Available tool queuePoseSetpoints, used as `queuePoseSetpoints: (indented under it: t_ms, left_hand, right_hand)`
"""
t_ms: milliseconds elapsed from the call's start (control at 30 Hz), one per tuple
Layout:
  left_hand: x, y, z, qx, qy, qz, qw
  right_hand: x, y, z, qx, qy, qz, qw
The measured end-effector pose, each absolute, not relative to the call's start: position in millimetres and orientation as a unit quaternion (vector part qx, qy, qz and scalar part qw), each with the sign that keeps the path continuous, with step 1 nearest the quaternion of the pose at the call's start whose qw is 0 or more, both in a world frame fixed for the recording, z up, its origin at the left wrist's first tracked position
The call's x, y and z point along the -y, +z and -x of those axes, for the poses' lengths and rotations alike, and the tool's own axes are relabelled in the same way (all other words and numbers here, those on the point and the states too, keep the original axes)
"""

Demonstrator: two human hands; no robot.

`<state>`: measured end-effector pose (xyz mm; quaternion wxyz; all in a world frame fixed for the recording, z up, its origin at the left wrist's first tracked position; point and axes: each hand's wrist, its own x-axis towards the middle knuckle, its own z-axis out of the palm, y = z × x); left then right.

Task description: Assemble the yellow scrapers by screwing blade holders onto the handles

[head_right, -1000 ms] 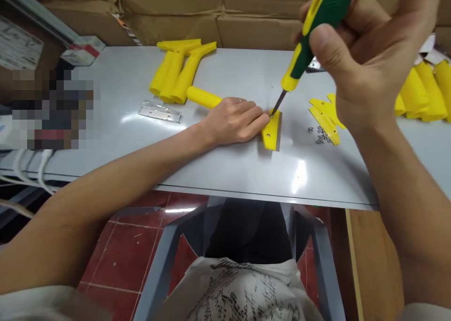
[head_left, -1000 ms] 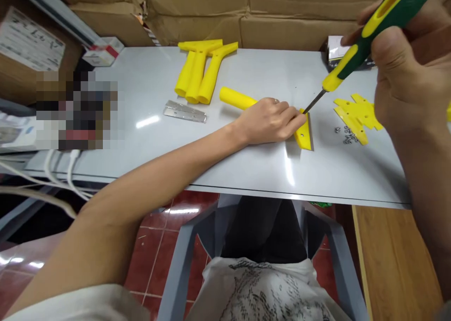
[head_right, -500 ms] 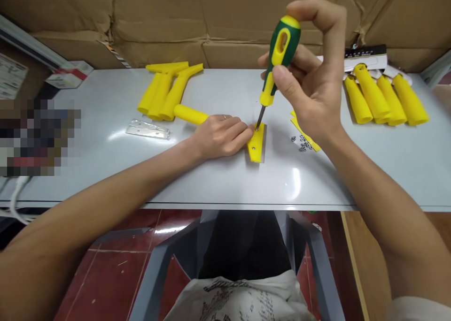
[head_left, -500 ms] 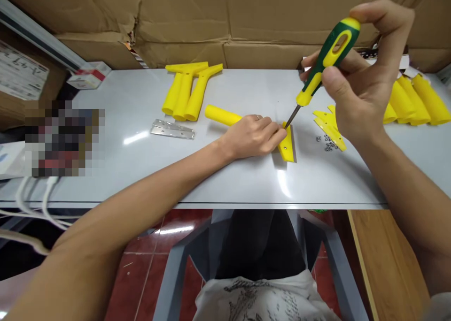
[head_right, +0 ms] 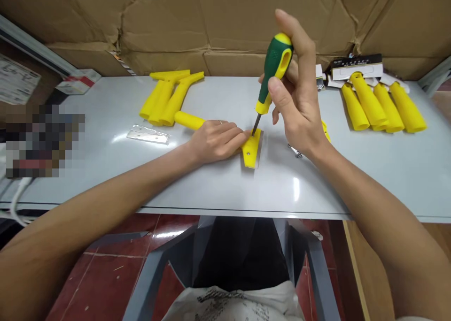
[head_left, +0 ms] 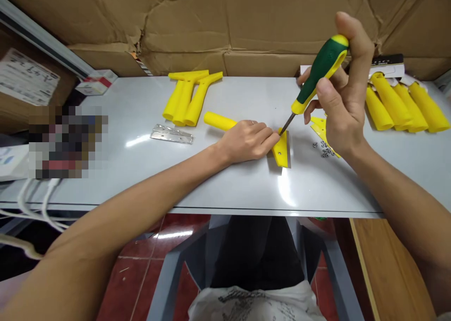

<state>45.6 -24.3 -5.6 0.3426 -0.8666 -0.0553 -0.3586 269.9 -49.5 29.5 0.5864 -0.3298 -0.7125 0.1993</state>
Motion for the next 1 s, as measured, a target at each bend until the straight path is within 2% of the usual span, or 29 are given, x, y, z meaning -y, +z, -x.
queuePoseSetpoints:
  t_ms: [100, 233, 367, 433, 533, 633, 833, 1000]
  left_hand:
    - [25, -4, -45, 0.054, -0.354, 0.868, 0.343]
    - [24, -4, -46, 0.05, -0.352, 0.867, 0.349]
    - [22, -6, -46, 0.041, -0.35, 0.866, 0.356]
    - [22, -7, -46, 0.037, -0.352, 0.865, 0.355]
    - [23, -5, -46, 0.039, -0.356, 0.862, 0.359]
    - [24, -2, -47, 0.037, -0.363, 0.859, 0.36]
    - [25, -1, -47, 0.028, -0.377, 0.853, 0.36]
    - [25, -1, -46, 0.033, -0.364, 0.855, 0.368]
  right_hand:
    - [54, 31, -270, 0.717, 0.17, 0.303, 0.605]
    - [54, 37, -269, 0.69, 0.148, 0.336, 0.624]
    - [47, 41, -272, 0.627, 0.102, 0.285, 0.718]
    - [43, 40, -275, 0.595, 0.13, 0.283, 0.741]
    - [40, 33, -278, 0.575, 0.226, 0.328, 0.715]
    - [39, 25, -277, 0.582, 0.26, 0.338, 0.692]
    - [27, 11, -272, 0.654, 0.175, 0.299, 0.672]
    - [19, 4, -276, 0.673, 0.16, 0.304, 0.655]
